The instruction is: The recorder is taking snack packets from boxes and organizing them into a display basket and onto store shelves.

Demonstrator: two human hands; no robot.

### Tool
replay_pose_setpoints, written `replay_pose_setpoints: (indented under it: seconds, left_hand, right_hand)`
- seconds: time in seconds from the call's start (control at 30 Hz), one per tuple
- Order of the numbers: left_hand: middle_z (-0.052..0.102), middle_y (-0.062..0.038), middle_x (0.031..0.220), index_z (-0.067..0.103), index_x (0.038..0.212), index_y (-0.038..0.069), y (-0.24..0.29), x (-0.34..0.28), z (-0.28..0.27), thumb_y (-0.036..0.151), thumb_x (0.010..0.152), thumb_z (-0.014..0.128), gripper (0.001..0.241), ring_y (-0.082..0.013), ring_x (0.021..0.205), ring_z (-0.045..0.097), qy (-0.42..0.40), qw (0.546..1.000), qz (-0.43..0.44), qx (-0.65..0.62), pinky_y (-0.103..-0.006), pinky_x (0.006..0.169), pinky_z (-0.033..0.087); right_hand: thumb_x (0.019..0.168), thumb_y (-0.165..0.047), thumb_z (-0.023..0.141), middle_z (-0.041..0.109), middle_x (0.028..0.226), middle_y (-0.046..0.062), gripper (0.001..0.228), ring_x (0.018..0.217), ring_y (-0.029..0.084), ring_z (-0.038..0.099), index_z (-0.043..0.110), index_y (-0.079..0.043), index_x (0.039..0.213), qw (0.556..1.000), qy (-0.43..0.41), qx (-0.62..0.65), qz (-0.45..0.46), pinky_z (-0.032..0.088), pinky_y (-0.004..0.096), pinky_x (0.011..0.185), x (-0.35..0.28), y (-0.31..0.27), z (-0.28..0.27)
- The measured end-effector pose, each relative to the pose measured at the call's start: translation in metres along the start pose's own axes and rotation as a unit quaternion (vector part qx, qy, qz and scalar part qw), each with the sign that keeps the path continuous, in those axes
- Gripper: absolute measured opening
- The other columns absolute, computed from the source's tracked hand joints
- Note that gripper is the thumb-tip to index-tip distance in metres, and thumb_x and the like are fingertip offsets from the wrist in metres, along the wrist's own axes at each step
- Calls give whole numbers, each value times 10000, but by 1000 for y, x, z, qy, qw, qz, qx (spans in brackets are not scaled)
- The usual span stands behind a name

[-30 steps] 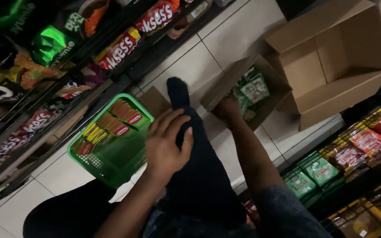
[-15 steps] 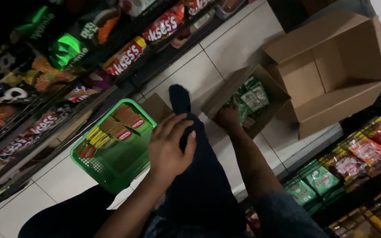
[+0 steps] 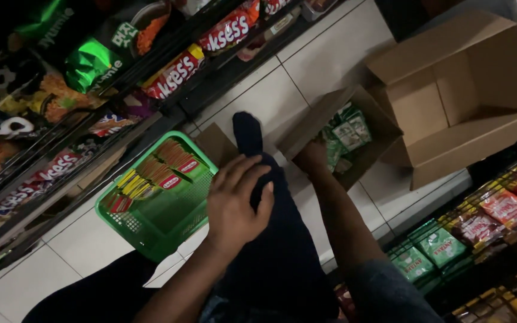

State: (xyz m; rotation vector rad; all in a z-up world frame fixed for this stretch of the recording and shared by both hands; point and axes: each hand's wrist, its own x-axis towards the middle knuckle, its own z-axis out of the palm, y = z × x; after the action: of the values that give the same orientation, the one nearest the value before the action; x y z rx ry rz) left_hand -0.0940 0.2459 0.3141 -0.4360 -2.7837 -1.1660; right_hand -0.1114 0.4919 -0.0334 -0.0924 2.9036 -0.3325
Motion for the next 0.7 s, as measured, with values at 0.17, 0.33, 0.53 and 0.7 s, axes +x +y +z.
replay_pose_setpoints:
  seconds: [0.17, 0.33, 0.53, 0.7]
  left_hand:
    - [696, -134, 1278, 728, 1132, 69, -2, -1, 2, 234, 927, 671, 270, -394, 1243, 629, -1, 1000, 0, 2, -499, 1057, 494]
    - [683, -131, 1296, 718, 1156, 72, -5, -2, -2, 227, 934, 671, 275, -394, 1252, 620, -5, 1000, 6, 0, -493, 1070, 486]
    - [668, -123, 1320, 712, 1184, 79, -5, -5, -4, 211, 917, 679, 300, -385, 1272, 597, -11, 1000, 7, 2, -491, 1087, 465]
    - [655, -113, 1336, 707, 1187, 81, -1, -7, -1, 215, 912, 717, 306, -372, 1301, 576, -6, 1000, 4, -11, -481, 1102, 451]
  right_hand:
    - [868, -367, 662, 692, 1172, 238, 464, 1169, 415, 603, 682, -40, 1195, 1000, 12, -23, -11, 420, 531, 1092, 5, 39, 79]
    - [1055, -337, 575, 694, 1107, 231, 370, 1110, 375, 655, 630, -8, 1215, 993, -102, -24, 45, 483, 485, 1099, 3, 65, 94]
    - [912, -363, 745, 714, 1039, 201, 523, 929, 324, 684, 634, 20, 1249, 903, -133, 315, 260, 542, 428, 777, -26, 64, -25]
    - [957, -219, 774, 682, 1105, 40, 428, 934, 156, 646, 644, -39, 1323, 574, -32, 780, 247, 497, 308, 784, -73, 120, -1]
